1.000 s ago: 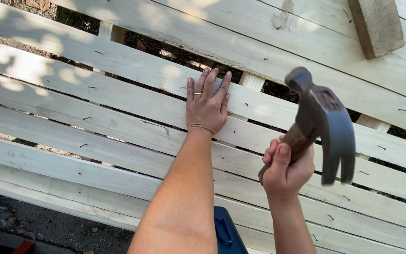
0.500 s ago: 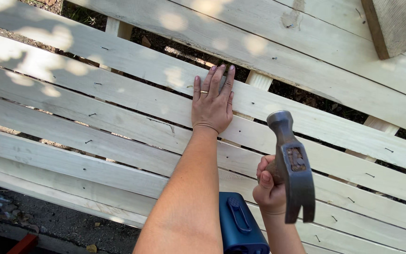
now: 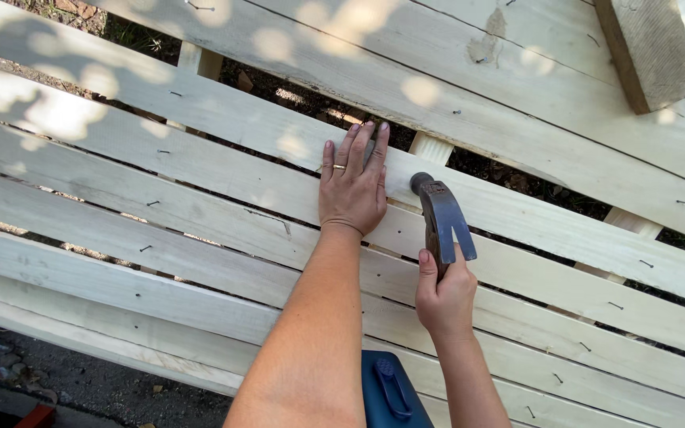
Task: The person hammers nails into wooden slats laid across a slatted wooden frame outdoors, pressing slats steady with one hand while driving nails with a hammer in the other. They work along the slats, repositioning nails and hammering successive fasteners, and briefly step back to view the frame before resuming.
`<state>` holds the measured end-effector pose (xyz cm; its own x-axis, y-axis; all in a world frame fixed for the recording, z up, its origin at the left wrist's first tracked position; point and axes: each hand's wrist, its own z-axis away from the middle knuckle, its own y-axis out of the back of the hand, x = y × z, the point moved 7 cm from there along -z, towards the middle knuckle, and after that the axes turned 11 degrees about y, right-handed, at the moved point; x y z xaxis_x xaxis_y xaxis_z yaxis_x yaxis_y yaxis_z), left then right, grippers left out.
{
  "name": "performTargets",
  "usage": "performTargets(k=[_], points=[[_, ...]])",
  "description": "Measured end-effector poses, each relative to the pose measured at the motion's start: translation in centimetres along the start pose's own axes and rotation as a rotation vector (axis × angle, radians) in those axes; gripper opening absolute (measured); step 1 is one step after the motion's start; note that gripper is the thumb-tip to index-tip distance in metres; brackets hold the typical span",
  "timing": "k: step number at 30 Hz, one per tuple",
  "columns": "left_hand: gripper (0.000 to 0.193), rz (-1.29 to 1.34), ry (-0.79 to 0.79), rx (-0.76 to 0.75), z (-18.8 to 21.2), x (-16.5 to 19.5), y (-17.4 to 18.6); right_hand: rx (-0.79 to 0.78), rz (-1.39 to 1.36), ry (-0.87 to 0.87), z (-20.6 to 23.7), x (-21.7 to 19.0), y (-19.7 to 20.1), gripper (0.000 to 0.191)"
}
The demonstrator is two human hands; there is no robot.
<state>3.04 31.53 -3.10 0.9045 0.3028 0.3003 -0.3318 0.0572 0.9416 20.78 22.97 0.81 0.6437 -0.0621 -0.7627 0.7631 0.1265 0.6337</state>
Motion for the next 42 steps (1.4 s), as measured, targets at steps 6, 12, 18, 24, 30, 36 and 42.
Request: performTargets(k=[6, 12, 18, 24, 30, 36, 42], points=[[0.064, -0.023, -0.01, -0.016, 0.0, -0.2, 0.0, 0.119, -0.179, -0.252, -3.5, 4.5, 2.8, 0.036], [0.063, -0.023, -0.013, 0.008, -0.1, -0.3, 0.5, 0.278, 0.479, 0.271, -16.9, 4.1, 8.4, 0.034], [0.061, -0.029, -0.01, 0.01, 0.2, -0.5, 0.6, 0.338, 0.652, 0.447, -17.0, 1.1, 5.2, 0.041], [0.056, -0.029, -0.003, -0.029, 0.8, -1.2, -0.5, 0.161, 0.606, 0.209, -12.8, 2.0, 0.0, 0.062], [0.066, -0.264, -0.276, 0.049, 0.4, 0.6, 0.2, 0.258, 0.569, 0.225, -12.8, 1.5, 0.4, 0.056], [0.072, -0.003, -0.227, -0.052, -4.9, 1.8, 1.1, 0.285, 0.547, 0.22, -12.4, 1.4, 0.1, 0.051], [0.074, -0.053, -0.195, -0.047, -4.9, 1.5, 1.2, 0.307, 0.587, 0.246, -12.2, 1.3, 0.0, 0.049]])
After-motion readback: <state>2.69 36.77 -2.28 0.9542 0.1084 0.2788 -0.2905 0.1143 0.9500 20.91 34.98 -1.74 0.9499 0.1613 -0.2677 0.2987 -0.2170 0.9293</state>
